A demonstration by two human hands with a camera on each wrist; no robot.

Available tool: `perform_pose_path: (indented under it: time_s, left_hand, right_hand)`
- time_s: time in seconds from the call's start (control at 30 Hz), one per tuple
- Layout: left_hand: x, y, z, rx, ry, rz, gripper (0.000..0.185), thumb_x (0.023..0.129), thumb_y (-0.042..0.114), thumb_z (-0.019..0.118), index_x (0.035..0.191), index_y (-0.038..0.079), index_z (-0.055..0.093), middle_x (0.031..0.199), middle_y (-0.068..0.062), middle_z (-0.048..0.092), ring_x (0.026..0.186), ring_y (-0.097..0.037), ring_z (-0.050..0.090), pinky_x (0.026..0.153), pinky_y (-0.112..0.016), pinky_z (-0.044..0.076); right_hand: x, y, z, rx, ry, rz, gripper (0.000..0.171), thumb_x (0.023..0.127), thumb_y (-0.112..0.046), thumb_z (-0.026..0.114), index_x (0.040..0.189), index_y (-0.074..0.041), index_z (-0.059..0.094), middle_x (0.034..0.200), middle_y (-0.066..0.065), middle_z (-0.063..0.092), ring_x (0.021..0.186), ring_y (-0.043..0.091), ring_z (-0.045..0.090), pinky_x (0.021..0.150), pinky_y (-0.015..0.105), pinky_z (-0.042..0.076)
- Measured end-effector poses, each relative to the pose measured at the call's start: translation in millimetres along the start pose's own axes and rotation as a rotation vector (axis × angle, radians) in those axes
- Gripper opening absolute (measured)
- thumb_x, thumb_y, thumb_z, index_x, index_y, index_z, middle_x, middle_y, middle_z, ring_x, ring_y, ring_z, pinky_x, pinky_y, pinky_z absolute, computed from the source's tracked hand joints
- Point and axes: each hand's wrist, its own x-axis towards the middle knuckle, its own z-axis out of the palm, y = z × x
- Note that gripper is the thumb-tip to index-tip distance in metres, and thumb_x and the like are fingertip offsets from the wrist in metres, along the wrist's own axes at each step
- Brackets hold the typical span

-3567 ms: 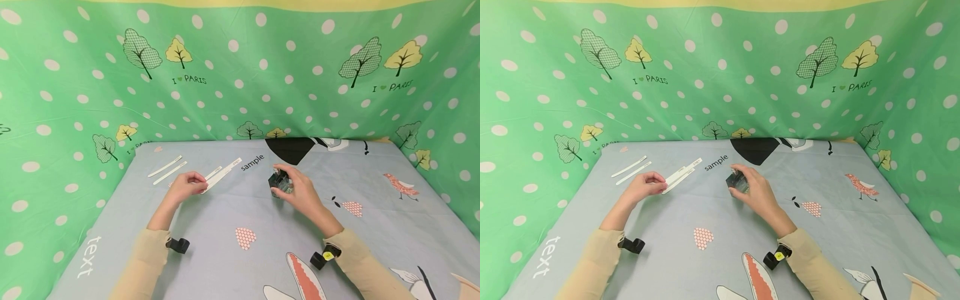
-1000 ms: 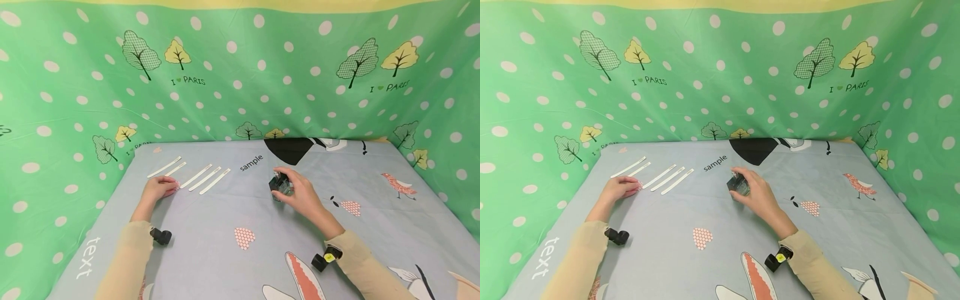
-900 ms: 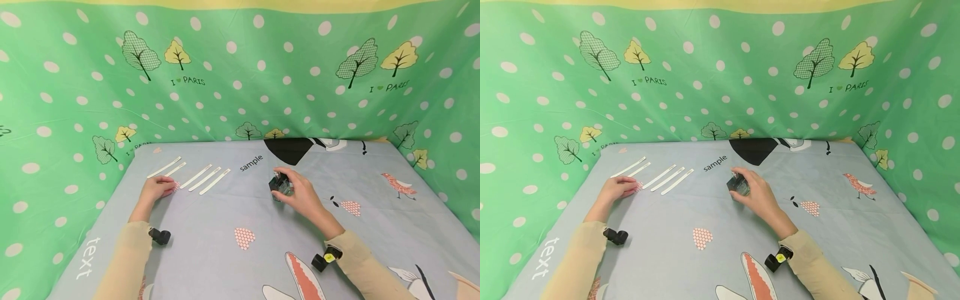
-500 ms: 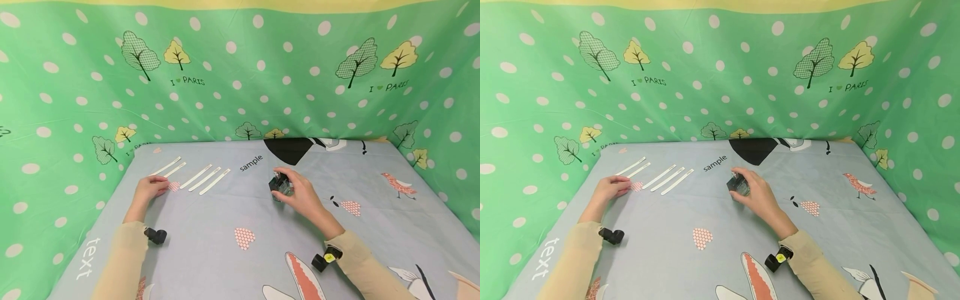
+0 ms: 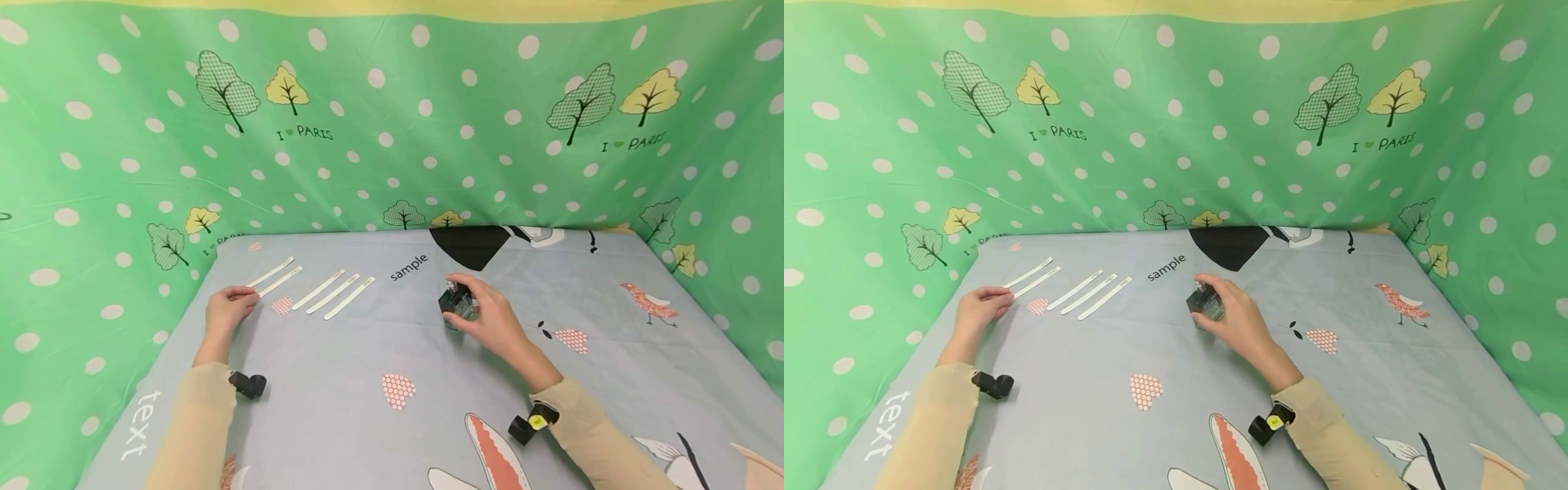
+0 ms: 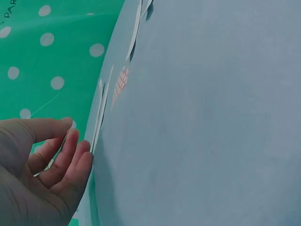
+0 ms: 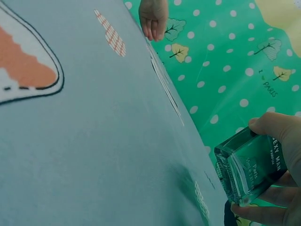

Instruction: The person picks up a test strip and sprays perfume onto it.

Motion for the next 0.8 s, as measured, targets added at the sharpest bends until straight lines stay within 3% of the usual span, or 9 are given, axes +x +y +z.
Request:
perform_pose_path:
  time_s: [0.13, 0.27, 0.33, 0.57, 0.8]
  left_hand:
    - [3.3, -3.8, -1.3, 0.027, 0.021, 0.001, 0.041, 0.094, 0.018, 0.067, 0.127, -0.003, 0.058, 0.092, 0.004, 0.063, 0.071, 0.004, 0.056, 0.066, -0.009, 0.053]
    - [7.1, -8.1, -3.9, 0.070, -0.022, -0.025, 0.050, 0.095, 0.021, 0.064, 0.135, -0.006, 0.050, 0.117, -0.014, 0.059, 0.070, 0.006, 0.052, 0.064, -0.006, 0.049]
    - [8.4, -11.7, -5.6, 0.074, -0.040, -0.034, 0.052, 0.095, 0.020, 0.063, 0.136, -0.008, 0.047, 0.122, -0.018, 0.058, 0.068, 0.008, 0.052, 0.063, -0.006, 0.049]
    - [11.5, -21.5, -7.8, 0.097, -0.040, -0.053, 0.050, 0.092, 0.016, 0.069, 0.133, -0.006, 0.050, 0.094, 0.004, 0.062, 0.066, 0.008, 0.053, 0.061, -0.008, 0.047]
    - [19.2, -16.0, -2.6, 0.134, 0.010, -0.057, 0.036, 0.090, 0.017, 0.071, 0.119, 0.000, 0.059, 0.080, 0.009, 0.057, 0.071, -0.002, 0.052, 0.066, -0.018, 0.043]
  right_hand:
    - [0, 0, 0, 0.004, -0.003, 0.007, 0.065, 0.081, -0.022, 0.084, 0.138, -0.023, 0.052, 0.133, 0.011, 0.063, 0.114, 0.030, 0.066, 0.072, 0.041, 0.063]
    - [0, 0, 1, 0.006, -0.005, 0.014, 0.066, 0.081, -0.021, 0.084, 0.139, -0.023, 0.052, 0.134, 0.011, 0.063, 0.114, 0.031, 0.066, 0.073, 0.042, 0.063]
    - [-1, 0, 1, 0.009, -0.009, 0.018, 0.065, 0.081, -0.021, 0.084, 0.139, -0.023, 0.052, 0.134, 0.011, 0.063, 0.115, 0.031, 0.066, 0.073, 0.042, 0.063]
    - [-3, -4, 2, 0.026, -0.021, 0.037, 0.065, 0.081, -0.020, 0.084, 0.139, -0.022, 0.052, 0.135, 0.013, 0.062, 0.115, 0.033, 0.066, 0.075, 0.042, 0.064]
    - [3, -7, -1, 0.050, -0.011, 0.041, 0.066, 0.082, -0.019, 0.083, 0.140, -0.022, 0.052, 0.139, 0.012, 0.059, 0.114, 0.033, 0.066, 0.077, 0.041, 0.063]
